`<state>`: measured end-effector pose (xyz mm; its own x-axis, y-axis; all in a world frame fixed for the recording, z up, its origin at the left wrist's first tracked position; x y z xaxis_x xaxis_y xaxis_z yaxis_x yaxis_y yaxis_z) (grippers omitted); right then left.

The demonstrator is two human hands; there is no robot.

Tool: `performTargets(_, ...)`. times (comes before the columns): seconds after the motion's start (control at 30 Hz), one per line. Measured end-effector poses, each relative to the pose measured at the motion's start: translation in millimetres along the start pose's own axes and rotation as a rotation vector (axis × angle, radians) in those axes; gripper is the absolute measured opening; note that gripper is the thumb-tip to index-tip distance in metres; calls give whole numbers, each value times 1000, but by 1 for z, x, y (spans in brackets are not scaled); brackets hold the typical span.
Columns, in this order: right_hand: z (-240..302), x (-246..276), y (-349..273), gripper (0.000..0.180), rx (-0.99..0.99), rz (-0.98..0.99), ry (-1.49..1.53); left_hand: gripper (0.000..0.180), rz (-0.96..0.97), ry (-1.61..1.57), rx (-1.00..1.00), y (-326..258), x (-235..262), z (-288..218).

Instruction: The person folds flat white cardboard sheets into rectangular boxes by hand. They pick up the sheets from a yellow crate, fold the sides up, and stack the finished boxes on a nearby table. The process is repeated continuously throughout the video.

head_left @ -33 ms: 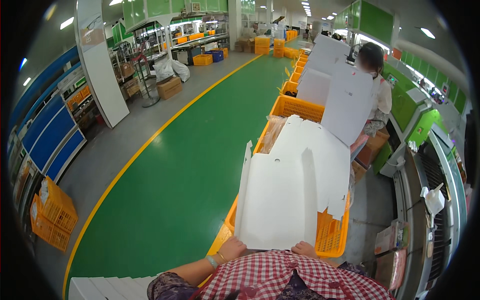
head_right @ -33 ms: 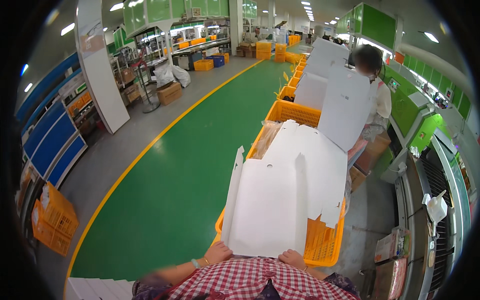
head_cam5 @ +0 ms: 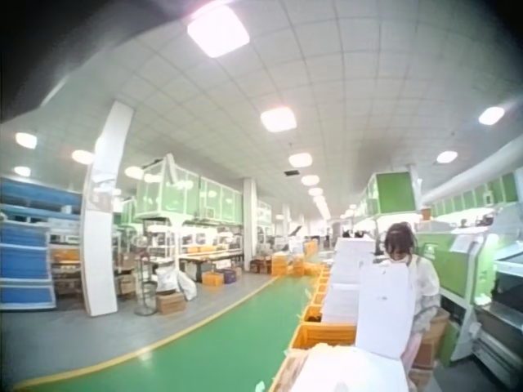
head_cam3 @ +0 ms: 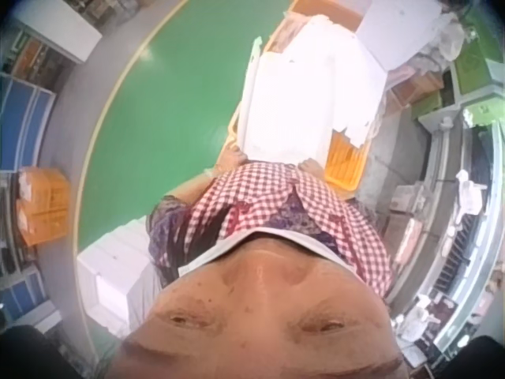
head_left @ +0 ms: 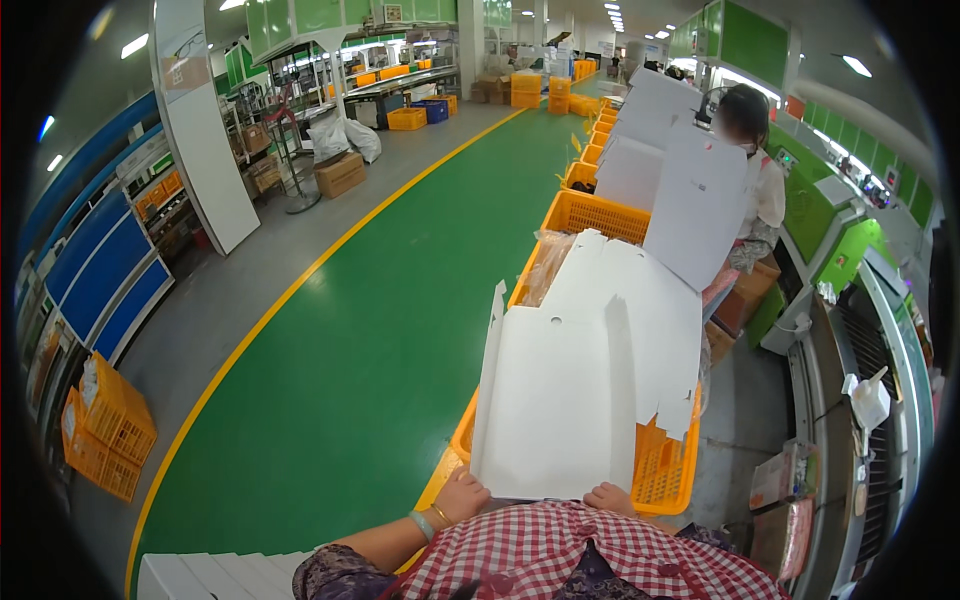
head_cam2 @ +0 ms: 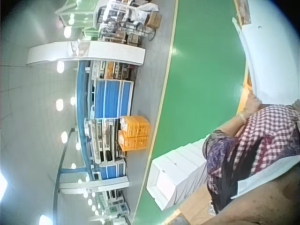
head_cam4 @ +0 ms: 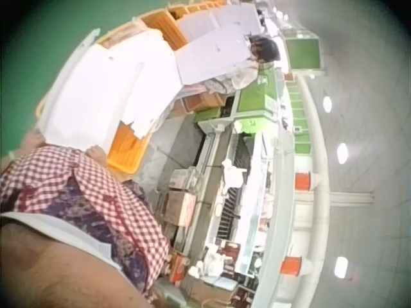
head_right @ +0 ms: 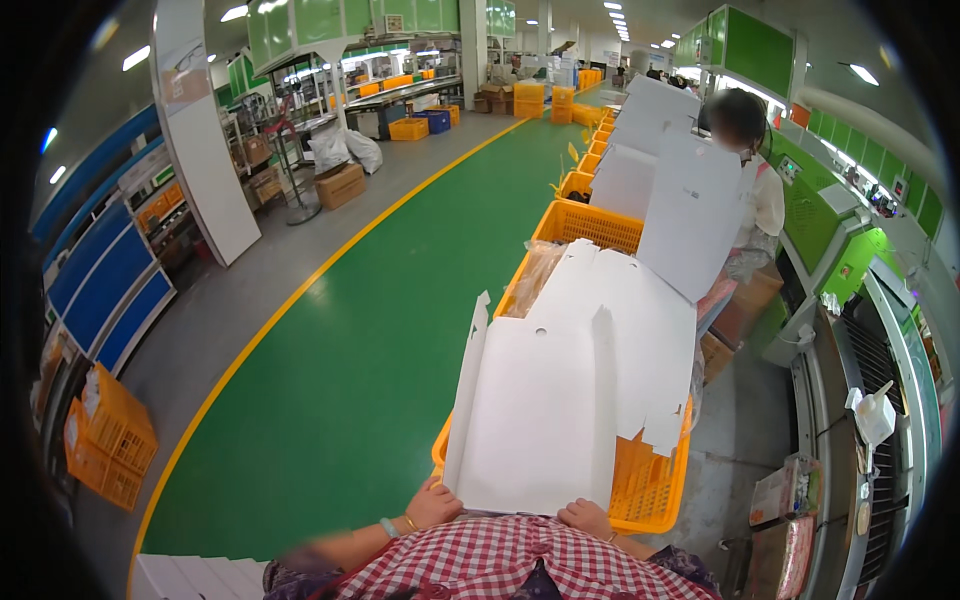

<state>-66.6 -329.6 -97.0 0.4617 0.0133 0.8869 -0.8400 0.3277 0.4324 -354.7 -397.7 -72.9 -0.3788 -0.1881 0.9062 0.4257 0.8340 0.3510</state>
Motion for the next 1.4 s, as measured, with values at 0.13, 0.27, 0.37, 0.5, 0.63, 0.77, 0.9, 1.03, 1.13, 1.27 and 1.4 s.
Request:
performTargets(0.13, 5, 4, 7, 14, -50, -22, -1, 18, -114, 23, 22, -2, 18, -4)
performTargets(0.27, 8, 7, 14, 18, -42, -50, 26, 19, -100, 14, 32, -5, 8, 2)
performTargets(0.37, 5, 3, 10, 15, -105, -11, -24, 18, -102, -11, 69, -4, 6, 3)
performTargets(0.5, 8, -10, 19, 14, -31, 20, -10, 14, -201, -45, 85, -8, -2, 1)
performTargets(0.63, 16, -15, 32, 18, -7, 43, -5, 12, -234, -135, 99, -8, -4, -4)
performTargets(0.77, 22, -6, 43, 19, -64, 68, 6, 12, -175, -182, 140, -10, -11, -1)
performTargets(0.9, 23, -3, 47, 20, -106, 45, 9, 11, -128, -143, 166, -7, -7, -3)
performTargets(1.03, 17, -8, 43, 26, -173, 53, 57, 12, -137, -159, 180, -4, -4, -6)
performTargets(1.13, 1, -4, 61, 36, -462, 215, 182, 14, -110, -140, 119, -5, -11, -22)
performTargets(1.27, -16, 1, 138, 52, -743, 159, 384, 17, -197, -128, -25, 5, -21, -51)
performTargets(1.4, -46, -61, 193, 57, -978, 263, 587, 12, -119, -120, 10, 33, 3, -71)
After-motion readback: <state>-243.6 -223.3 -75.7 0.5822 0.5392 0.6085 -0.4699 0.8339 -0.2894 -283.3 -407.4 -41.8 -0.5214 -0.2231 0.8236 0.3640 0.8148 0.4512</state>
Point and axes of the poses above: each hand's wrist, its own y-axis towards the middle knuckle, its own x-axis out of the back of the hand, z = x × y, the point moved 5 cm from there along y, towards the middle knuckle, and after that the axes turned 8 degrees about -z, right-handed, at the moved point
